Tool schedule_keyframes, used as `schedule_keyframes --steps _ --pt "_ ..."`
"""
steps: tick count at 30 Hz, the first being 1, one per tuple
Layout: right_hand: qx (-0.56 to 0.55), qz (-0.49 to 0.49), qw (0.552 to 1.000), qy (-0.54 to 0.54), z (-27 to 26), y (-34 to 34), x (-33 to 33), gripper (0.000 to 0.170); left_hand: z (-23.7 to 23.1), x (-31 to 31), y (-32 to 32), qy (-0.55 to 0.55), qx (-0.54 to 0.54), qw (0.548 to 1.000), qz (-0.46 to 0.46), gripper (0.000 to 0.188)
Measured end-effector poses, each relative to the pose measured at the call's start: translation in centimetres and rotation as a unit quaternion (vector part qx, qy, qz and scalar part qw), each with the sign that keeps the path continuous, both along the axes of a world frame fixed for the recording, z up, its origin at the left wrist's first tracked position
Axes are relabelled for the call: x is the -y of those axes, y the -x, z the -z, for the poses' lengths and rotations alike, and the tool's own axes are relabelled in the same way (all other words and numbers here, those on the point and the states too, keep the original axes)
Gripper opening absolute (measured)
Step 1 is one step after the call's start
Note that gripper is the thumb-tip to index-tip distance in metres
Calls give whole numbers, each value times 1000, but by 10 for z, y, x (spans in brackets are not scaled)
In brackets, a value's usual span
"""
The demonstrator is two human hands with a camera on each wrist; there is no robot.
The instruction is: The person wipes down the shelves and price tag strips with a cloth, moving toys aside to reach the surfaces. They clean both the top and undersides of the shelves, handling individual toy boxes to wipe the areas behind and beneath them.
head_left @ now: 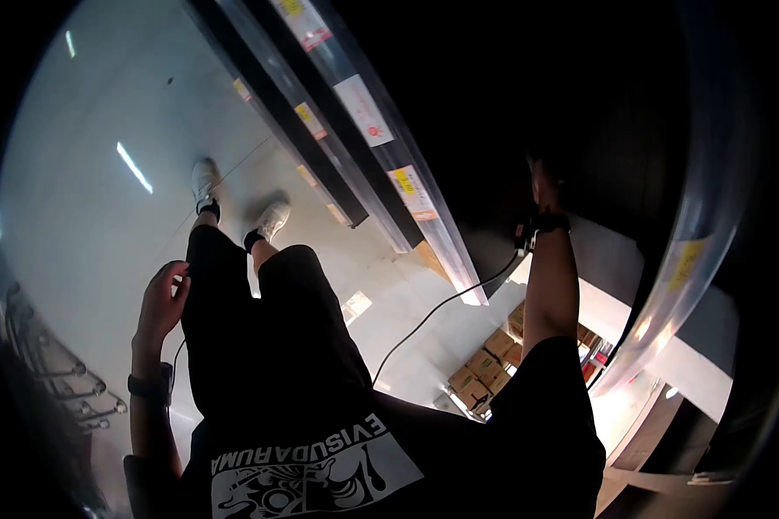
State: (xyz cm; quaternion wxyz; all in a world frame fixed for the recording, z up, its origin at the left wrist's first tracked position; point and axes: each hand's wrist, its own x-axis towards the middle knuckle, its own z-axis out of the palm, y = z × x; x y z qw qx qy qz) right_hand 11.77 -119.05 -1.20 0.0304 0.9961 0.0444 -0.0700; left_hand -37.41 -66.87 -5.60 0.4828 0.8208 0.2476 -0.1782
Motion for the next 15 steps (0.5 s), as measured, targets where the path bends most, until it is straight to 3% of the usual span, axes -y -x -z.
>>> schedule_keyframes --steps 3,6,9,11,13,15 --pt "29 -103 994 -13 -12 -24 -96 60 -2 7 0 8 12 1000 23 24" --pt "45 -128 990 -30 -30 -24 -154 61 -12 11 -6 8 1 999 37 25" --pt "26 -63 990 -123 -16 -29 -65 62 -22 25 -11 -8 36 998 50 24" --pt "83 -203 975 35 4 -29 31 63 -26 22 -14 7 27 999 15 22" --pt "25 75 996 -48 -32 31 15 65 -21 20 -8 6 22 1000 13 22" --pt "30 134 986 -91 -19 51 84 69 -16 27 1 3 18 1000 16 22"
